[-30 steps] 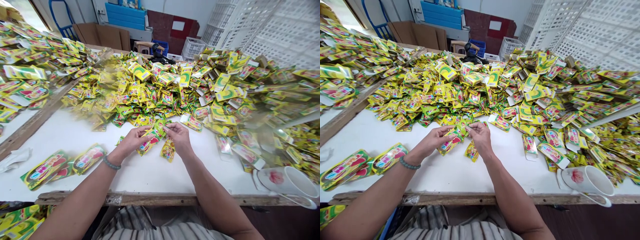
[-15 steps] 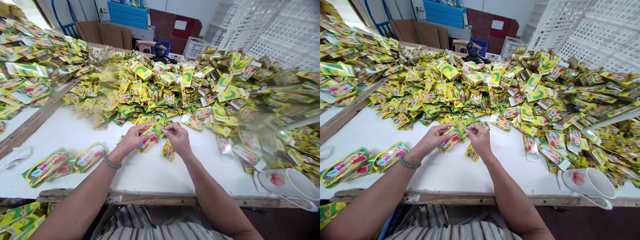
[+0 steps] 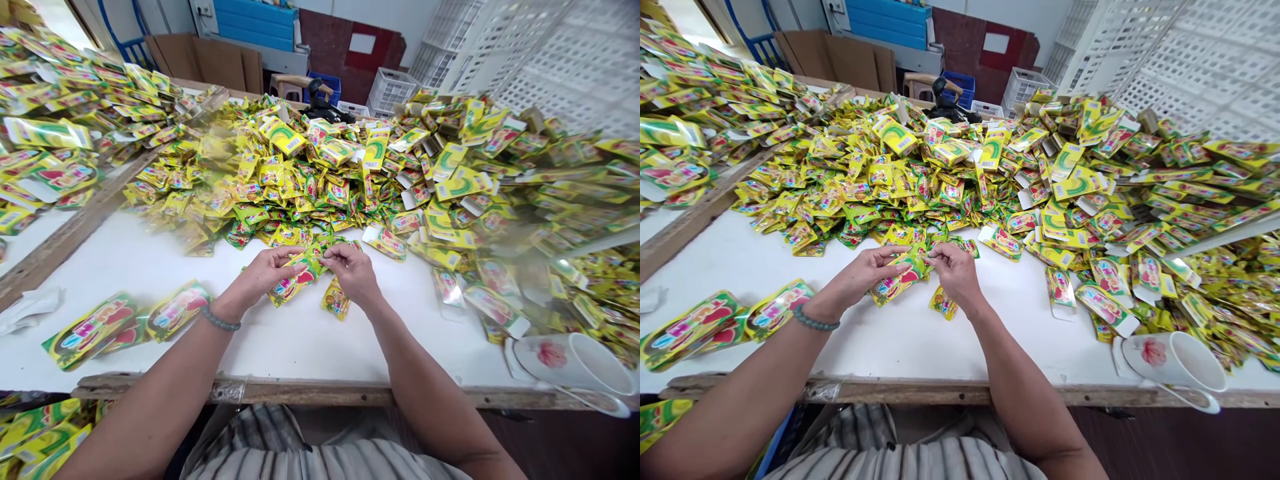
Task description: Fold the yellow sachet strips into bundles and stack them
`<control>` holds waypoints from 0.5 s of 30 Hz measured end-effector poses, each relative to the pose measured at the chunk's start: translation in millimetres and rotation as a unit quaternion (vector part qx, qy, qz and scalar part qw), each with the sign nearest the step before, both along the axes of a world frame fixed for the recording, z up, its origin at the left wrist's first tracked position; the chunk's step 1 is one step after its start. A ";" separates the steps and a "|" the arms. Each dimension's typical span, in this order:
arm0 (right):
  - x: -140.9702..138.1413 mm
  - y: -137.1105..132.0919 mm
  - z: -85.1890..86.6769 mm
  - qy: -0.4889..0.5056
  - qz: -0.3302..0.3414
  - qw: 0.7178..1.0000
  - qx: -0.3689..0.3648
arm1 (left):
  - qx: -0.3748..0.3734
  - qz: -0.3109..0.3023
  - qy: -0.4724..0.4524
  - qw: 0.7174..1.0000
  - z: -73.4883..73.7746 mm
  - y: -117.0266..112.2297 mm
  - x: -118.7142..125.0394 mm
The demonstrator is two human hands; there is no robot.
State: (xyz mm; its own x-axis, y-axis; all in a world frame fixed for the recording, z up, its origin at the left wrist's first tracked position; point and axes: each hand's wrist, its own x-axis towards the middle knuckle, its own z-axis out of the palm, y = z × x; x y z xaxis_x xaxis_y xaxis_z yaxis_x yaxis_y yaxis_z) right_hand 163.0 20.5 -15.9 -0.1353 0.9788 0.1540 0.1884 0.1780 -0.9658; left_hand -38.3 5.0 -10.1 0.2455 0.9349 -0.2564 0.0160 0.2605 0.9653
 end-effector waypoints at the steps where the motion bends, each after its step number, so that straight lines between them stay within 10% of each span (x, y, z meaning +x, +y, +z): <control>1: -2.2 0.0 -1.9 0.006 -0.003 1.000 -0.013 | -0.003 0.002 0.001 1.000 -0.1 0.4 -0.1; 15: -16.7 -1.5 -4.8 0.044 -0.003 0.998 -0.053 | -0.068 0.035 -0.066 0.995 13.4 3.7 -7.3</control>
